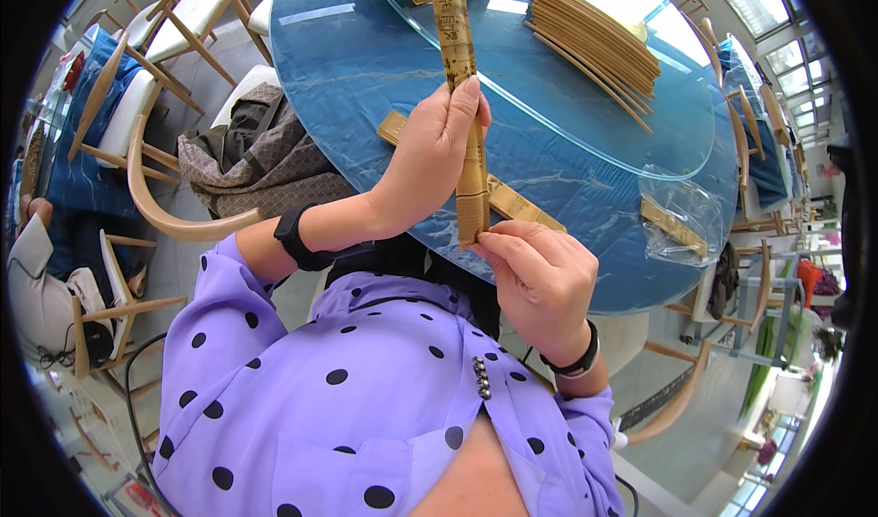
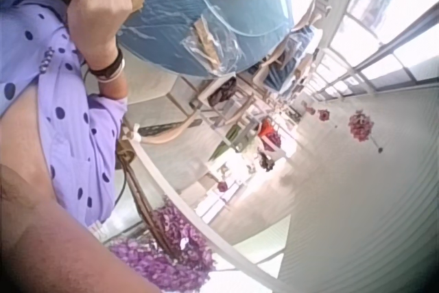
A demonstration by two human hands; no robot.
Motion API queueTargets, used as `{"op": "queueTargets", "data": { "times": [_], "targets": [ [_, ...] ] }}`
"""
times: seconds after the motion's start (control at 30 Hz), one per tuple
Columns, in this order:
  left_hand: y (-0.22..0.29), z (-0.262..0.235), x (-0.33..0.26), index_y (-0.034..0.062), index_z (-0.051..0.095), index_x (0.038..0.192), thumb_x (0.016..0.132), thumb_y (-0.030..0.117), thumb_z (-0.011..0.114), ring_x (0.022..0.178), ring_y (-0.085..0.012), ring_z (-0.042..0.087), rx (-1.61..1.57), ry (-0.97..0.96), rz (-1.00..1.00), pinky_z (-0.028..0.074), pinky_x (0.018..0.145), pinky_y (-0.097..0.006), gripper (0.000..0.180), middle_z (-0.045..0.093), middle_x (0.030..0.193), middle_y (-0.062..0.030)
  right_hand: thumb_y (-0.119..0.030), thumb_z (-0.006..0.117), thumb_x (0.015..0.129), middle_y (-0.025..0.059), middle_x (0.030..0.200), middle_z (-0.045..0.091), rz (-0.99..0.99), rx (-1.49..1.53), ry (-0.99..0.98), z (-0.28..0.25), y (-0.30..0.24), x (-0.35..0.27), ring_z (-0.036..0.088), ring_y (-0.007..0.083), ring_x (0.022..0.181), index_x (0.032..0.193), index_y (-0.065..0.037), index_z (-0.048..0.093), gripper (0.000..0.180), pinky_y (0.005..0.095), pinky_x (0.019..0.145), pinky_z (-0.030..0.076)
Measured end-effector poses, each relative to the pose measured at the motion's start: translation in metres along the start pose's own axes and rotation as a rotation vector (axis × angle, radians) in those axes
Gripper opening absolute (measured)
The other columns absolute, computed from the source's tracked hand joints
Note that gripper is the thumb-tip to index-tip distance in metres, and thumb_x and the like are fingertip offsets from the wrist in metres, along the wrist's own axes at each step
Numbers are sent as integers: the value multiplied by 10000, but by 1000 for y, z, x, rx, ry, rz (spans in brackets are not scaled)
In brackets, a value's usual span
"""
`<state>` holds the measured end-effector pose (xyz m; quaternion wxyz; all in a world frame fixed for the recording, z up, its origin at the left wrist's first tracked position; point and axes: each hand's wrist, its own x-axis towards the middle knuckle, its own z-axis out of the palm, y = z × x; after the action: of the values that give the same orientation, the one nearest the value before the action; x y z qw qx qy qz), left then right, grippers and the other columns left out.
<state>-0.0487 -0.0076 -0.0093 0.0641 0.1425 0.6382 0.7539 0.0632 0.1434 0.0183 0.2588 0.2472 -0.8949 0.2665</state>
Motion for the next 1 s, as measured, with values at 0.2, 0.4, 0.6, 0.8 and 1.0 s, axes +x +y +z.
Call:
{"op": "queueTargets", "data": {
  "times": [0.2, 0.4, 0.6, 0.8, 1.0],
  "targets": [
    [-6, 2, 6, 78, 541, 932, 1135, 391, 404, 705, -89, 482, -86, -25, -61, 435, 684, -255, 398, 524, 779, 3, -22, 737, 756, 70, 885, 723, 41, -47, -66, -7, 2, 4, 677, 215, 658, 1017, -64, 759, 266, 327, 564, 516],
    [1, 1, 24, 82, 545, 1018, 1129, 353, 434, 780, -91, 514, -140, -107, -95, 459, 718, -262, 313, 537, 881, 0, -23, 703, 787, 102, 990, 722, -101, -73, -149, -17, 19, 23, 699, 214, 699, 1210, -72, 734, 427, 321, 595, 554],
    [20, -2, 45, 47, 581, 1241, 1105, 318, 520, 930, -75, 522, 61, -257, -94, 455, 863, -251, 309, 551, 1018, 0, -109, 749, 858, 68, 943, 685, -143, -183, -97, -19, 54, 52, 694, 221, 717, 1144, -52, 711, 293, 326, 595, 544],
    [32, -84, 158, 5, 543, 1477, 1068, 220, 589, 783, -70, 525, 486, 26, 216, 466, 746, -227, 464, 655, 955, -10, -200, 773, 883, 80, 907, 705, 92, -286, -189, -47, 106, 58, 699, 285, 748, 1051, -56, 737, 224, 366, 628, 556],
    [35, -156, 274, 56, 705, 1304, 1000, 349, 649, 936, -282, 733, 1111, 170, 467, 558, 879, -381, 426, 756, 1119, -190, -192, 773, 877, 97, 911, 710, 335, -433, -184, -69, 178, 24, 700, 326, 797, 1040, -63, 752, 209, 405, 696, 563]
  ]
}}
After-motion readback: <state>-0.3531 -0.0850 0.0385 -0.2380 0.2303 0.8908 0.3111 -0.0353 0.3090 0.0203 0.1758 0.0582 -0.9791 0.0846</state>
